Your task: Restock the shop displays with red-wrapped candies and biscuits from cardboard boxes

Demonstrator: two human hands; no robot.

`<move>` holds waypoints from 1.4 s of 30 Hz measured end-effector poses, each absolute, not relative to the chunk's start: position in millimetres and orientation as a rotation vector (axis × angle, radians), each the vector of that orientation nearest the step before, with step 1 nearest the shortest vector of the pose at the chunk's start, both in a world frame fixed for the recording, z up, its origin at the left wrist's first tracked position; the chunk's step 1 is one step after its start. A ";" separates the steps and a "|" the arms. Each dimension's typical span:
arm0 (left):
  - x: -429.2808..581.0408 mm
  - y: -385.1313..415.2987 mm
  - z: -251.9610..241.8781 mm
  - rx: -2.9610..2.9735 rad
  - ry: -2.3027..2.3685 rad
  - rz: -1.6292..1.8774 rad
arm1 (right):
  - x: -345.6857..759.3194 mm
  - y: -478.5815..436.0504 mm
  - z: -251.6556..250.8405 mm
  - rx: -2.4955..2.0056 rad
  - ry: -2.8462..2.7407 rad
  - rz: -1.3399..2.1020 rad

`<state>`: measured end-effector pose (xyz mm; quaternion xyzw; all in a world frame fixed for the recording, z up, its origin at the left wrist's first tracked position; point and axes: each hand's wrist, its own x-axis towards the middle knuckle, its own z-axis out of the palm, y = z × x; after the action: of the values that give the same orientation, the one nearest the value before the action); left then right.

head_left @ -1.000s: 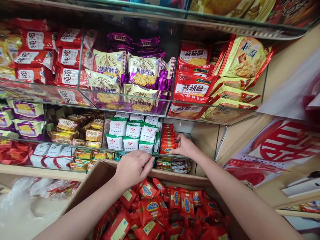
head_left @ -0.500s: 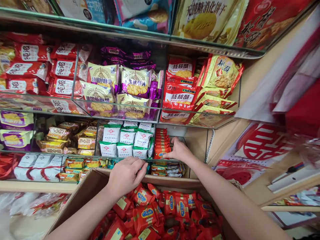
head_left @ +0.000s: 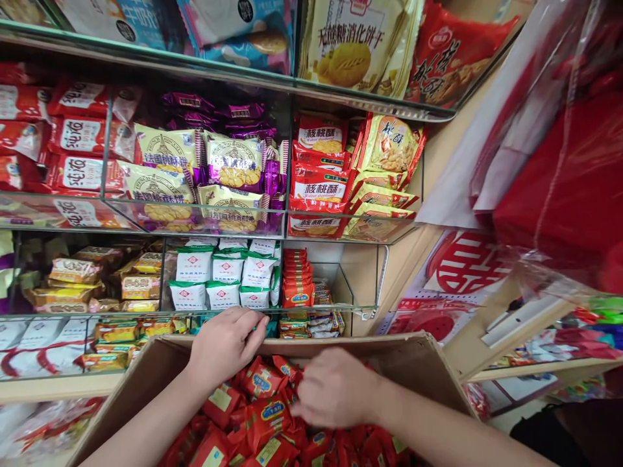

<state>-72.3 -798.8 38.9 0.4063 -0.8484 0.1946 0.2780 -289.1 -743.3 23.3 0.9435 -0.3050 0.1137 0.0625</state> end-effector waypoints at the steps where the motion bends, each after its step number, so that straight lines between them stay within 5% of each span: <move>1: -72.3 -798.6 39.2 1.099 -2.281 0.513 | -291.8 -734.2 9.0 2.877 -0.952 0.186; 8: -73.9 -797.4 39.9 1.128 -2.308 0.483 | -311.7 -736.0 -53.2 2.592 -1.976 -0.278; 22: -73.7 -798.1 39.4 1.182 -2.301 0.408 | -304.3 -729.3 -18.0 2.786 -1.987 -0.185; 27: -73.4 -795.2 45.9 1.134 -2.276 0.210 | -307.1 -720.4 30.3 2.989 -1.967 0.794; 33: -93.9 -771.3 59.6 0.907 -2.243 -0.655 | -294.8 -727.7 58.3 2.716 -2.037 2.223; 38: -109.0 -762.9 55.6 0.937 -2.026 -1.275 | -289.5 -729.6 42.6 2.416 -2.074 2.608; 42: -110.6 -763.2 47.5 0.937 -1.916 -1.387 | -289.1 -727.7 28.2 2.272 -2.179 2.811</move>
<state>-110.6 -763.2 47.5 0.3520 -0.7197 -0.5211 0.2944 -289.1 -727.7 28.2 0.4619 -0.4429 0.5715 -0.5137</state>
